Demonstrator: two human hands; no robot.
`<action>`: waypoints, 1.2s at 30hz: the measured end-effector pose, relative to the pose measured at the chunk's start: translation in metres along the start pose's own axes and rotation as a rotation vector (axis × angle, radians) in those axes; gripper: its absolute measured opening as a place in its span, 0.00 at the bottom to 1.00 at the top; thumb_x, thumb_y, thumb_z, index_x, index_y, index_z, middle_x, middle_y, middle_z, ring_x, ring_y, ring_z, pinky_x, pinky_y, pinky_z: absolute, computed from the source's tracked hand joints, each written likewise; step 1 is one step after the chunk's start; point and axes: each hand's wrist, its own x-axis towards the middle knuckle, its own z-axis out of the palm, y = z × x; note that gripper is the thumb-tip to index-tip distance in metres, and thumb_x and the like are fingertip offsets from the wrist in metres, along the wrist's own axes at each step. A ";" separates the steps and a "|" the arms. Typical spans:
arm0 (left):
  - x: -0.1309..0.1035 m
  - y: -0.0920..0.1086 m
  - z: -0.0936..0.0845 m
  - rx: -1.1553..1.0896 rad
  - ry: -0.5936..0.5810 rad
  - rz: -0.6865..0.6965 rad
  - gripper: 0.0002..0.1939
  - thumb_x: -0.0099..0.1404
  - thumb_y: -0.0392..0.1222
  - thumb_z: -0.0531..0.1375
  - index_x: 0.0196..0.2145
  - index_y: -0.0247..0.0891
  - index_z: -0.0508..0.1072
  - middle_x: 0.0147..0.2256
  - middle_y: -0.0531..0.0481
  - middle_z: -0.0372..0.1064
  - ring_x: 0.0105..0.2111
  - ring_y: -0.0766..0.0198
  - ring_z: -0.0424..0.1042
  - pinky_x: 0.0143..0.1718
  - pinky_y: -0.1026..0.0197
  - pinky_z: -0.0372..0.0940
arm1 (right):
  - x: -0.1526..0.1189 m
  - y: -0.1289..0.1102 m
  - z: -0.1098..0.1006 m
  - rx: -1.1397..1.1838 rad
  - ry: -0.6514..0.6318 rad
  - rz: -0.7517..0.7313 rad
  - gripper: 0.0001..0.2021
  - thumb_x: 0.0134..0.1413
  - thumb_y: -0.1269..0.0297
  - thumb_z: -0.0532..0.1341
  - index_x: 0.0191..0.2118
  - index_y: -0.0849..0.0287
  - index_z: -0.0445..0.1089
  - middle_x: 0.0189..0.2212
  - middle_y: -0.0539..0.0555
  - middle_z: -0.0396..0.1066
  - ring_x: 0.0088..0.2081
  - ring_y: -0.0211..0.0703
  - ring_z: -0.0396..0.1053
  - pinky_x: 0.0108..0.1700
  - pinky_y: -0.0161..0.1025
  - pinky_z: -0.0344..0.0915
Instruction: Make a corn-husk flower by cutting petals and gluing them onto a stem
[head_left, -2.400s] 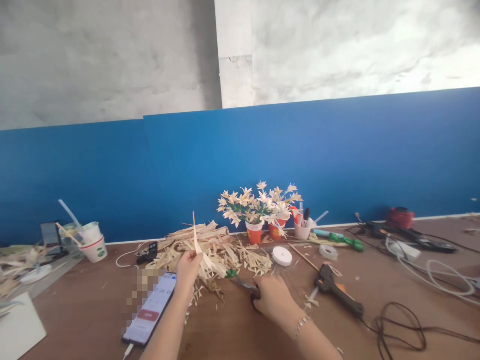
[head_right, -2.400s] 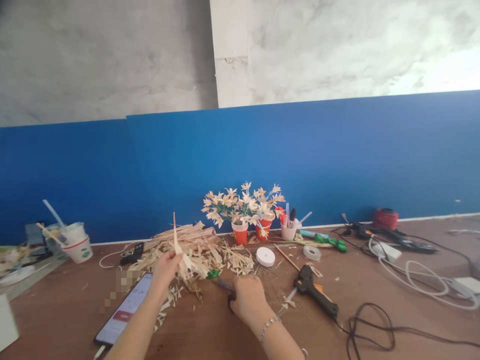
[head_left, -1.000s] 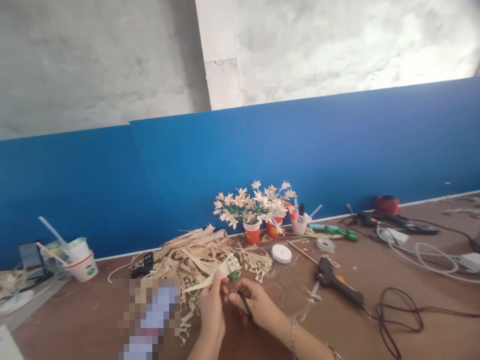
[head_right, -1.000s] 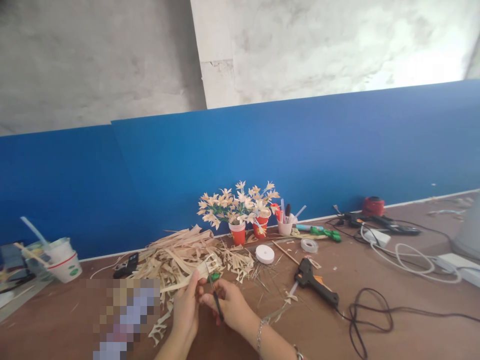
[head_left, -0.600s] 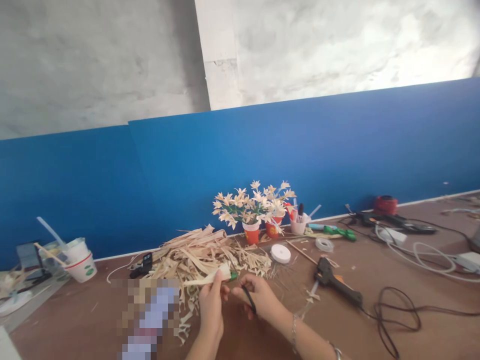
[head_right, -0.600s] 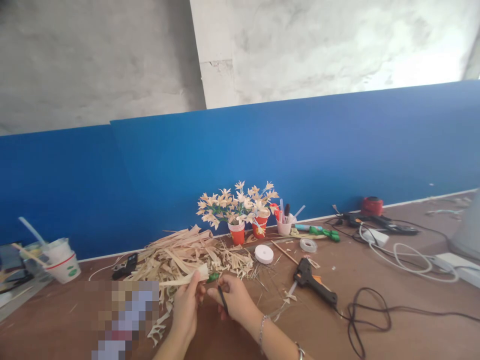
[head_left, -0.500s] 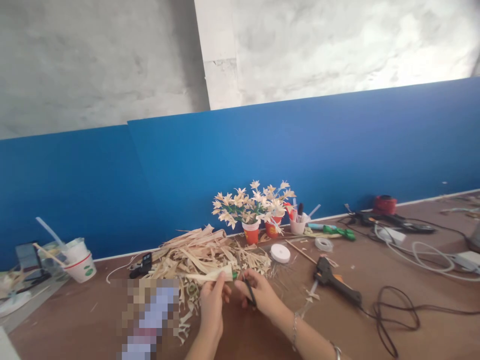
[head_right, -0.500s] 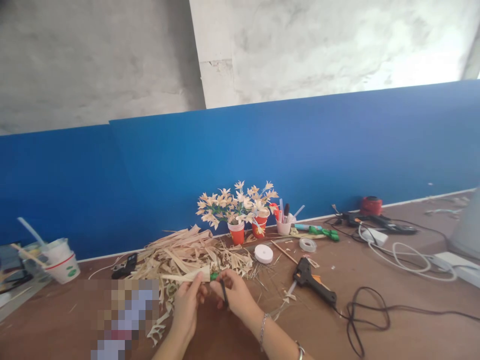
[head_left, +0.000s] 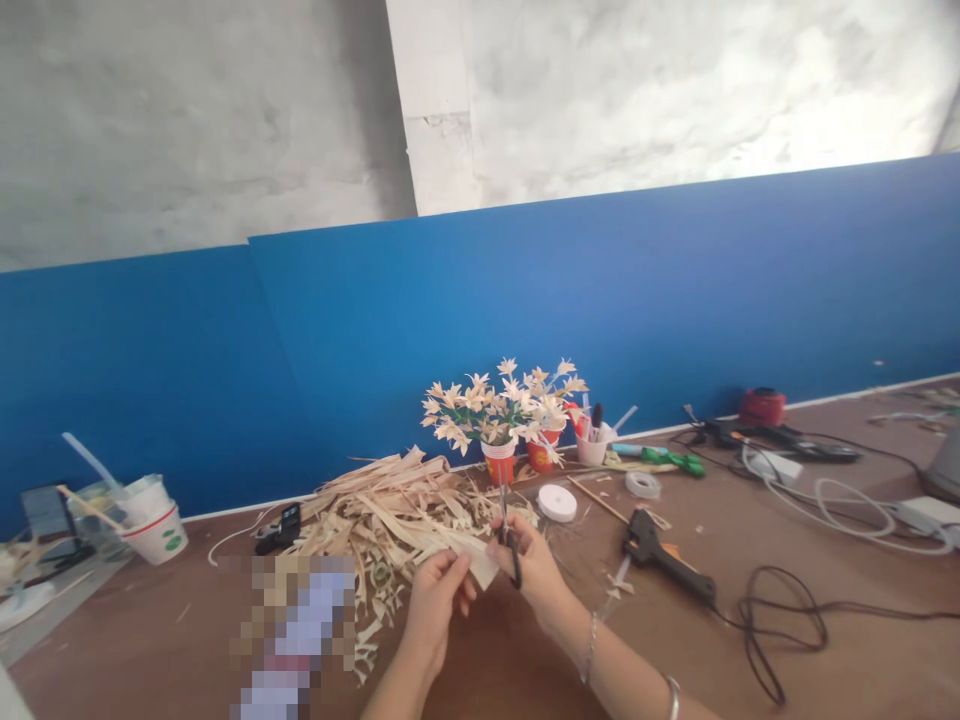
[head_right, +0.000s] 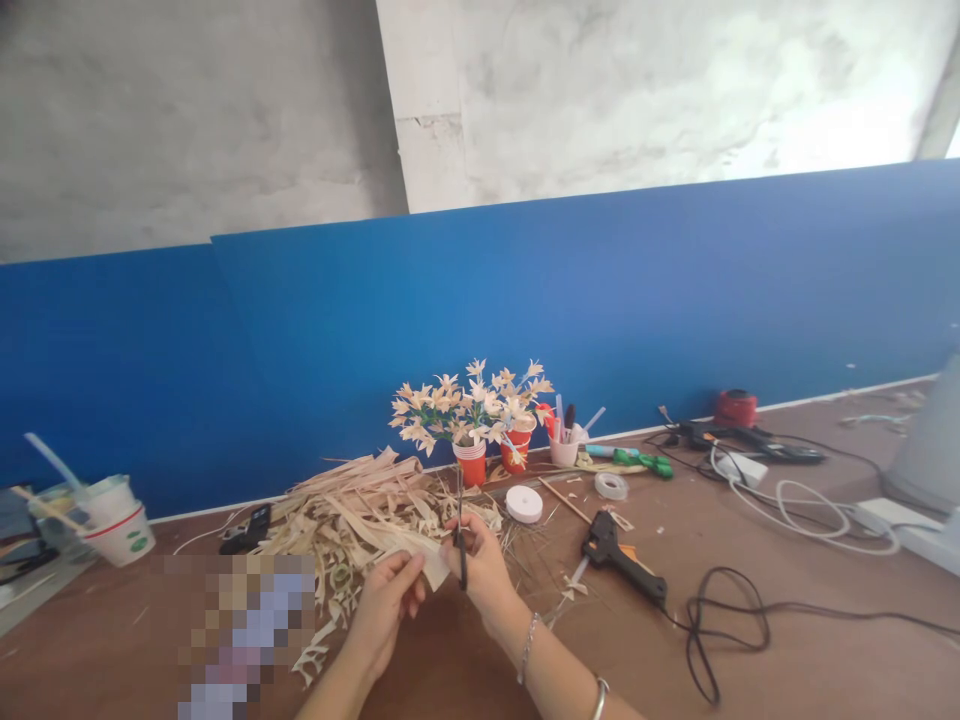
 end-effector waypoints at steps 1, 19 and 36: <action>0.001 -0.001 0.000 -0.001 0.000 -0.001 0.20 0.44 0.54 0.65 0.18 0.34 0.67 0.12 0.54 0.62 0.13 0.74 0.56 0.13 0.71 0.49 | 0.000 0.000 0.001 -0.016 0.018 -0.025 0.20 0.33 0.56 0.67 0.31 0.57 0.60 0.21 0.46 0.59 0.23 0.35 0.56 0.26 0.33 0.54; -0.006 -0.002 0.001 -0.194 -0.051 -0.031 0.12 0.49 0.47 0.64 0.24 0.34 0.70 0.19 0.55 0.65 0.18 0.72 0.61 0.19 0.69 0.55 | -0.022 -0.005 0.001 -0.652 -0.234 -0.388 0.18 0.36 0.79 0.53 0.38 0.58 0.65 0.32 0.51 0.67 0.33 0.39 0.64 0.37 0.32 0.59; 0.001 -0.003 -0.003 -0.003 -0.035 -0.005 0.17 0.48 0.51 0.64 0.25 0.32 0.70 0.14 0.56 0.62 0.16 0.72 0.59 0.16 0.70 0.53 | 0.003 0.017 -0.002 -0.076 -0.097 -0.019 0.13 0.33 0.68 0.62 0.32 0.60 0.63 0.21 0.46 0.62 0.24 0.36 0.60 0.27 0.33 0.57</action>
